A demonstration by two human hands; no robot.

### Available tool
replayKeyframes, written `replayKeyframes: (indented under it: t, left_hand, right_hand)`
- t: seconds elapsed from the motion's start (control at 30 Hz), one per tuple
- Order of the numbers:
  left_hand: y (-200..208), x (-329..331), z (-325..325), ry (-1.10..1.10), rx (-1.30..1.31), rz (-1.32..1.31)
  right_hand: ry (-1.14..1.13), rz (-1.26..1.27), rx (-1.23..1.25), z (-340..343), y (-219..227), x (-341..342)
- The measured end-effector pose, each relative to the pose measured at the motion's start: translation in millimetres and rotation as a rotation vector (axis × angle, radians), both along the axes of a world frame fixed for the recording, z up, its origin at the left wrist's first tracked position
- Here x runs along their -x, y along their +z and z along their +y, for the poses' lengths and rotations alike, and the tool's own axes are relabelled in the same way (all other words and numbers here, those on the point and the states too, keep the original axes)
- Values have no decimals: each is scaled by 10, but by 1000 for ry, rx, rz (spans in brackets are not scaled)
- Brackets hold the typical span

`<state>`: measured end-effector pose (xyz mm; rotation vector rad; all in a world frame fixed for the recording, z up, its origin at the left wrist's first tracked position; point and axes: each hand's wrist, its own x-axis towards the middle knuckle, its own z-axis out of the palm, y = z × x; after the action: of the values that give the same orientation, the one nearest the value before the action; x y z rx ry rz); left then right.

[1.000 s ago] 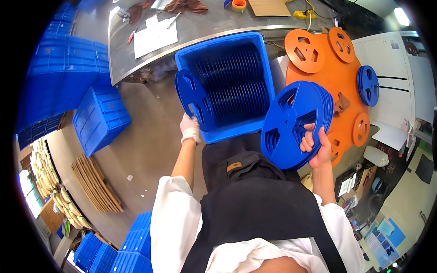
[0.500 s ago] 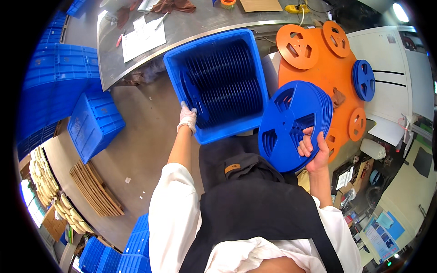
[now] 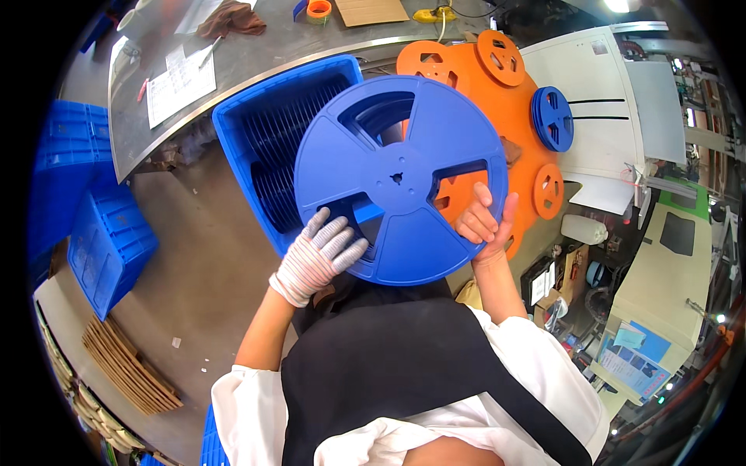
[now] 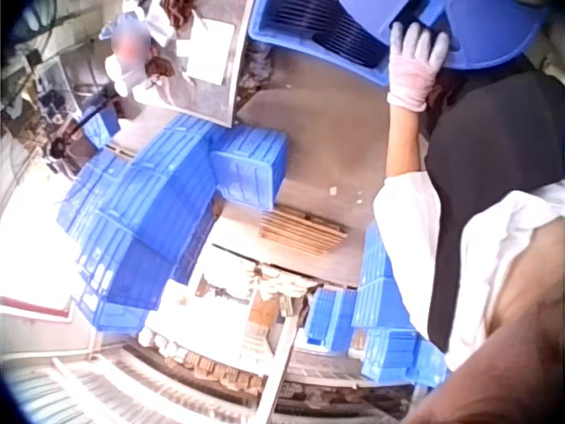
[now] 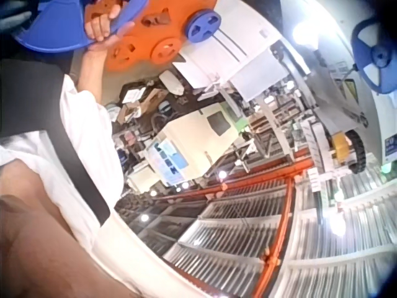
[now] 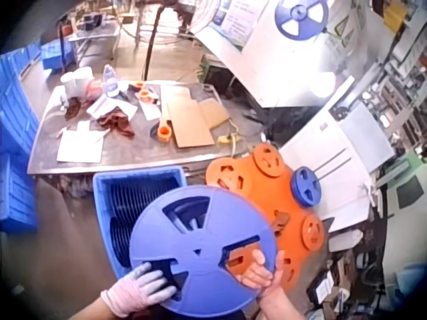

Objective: The person repeatedly picks up blue plastic spools from a blue bin and stacks them onto an orange stand. The person also wipes the spools with a cloth and arranges cardboard pieces on a nearby table.

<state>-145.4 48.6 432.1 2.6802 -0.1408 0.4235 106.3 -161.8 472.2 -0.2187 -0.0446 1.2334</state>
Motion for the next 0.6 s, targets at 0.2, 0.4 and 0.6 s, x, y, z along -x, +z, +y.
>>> replayKeyframes:
  t: [0.2, 0.4, 0.6]
  left_hand:
    - [177, 160, 60, -33, -30, 57]
    - [246, 261, -67, 41, -47, 190]
    - [96, 406, -201, 174, 125, 247]
  right_hand:
    - [0, -7, -33, 83, 1, 45]
    - [13, 12, -37, 82, 3, 93]
    - [6, -367, 296, 237, 205, 151]
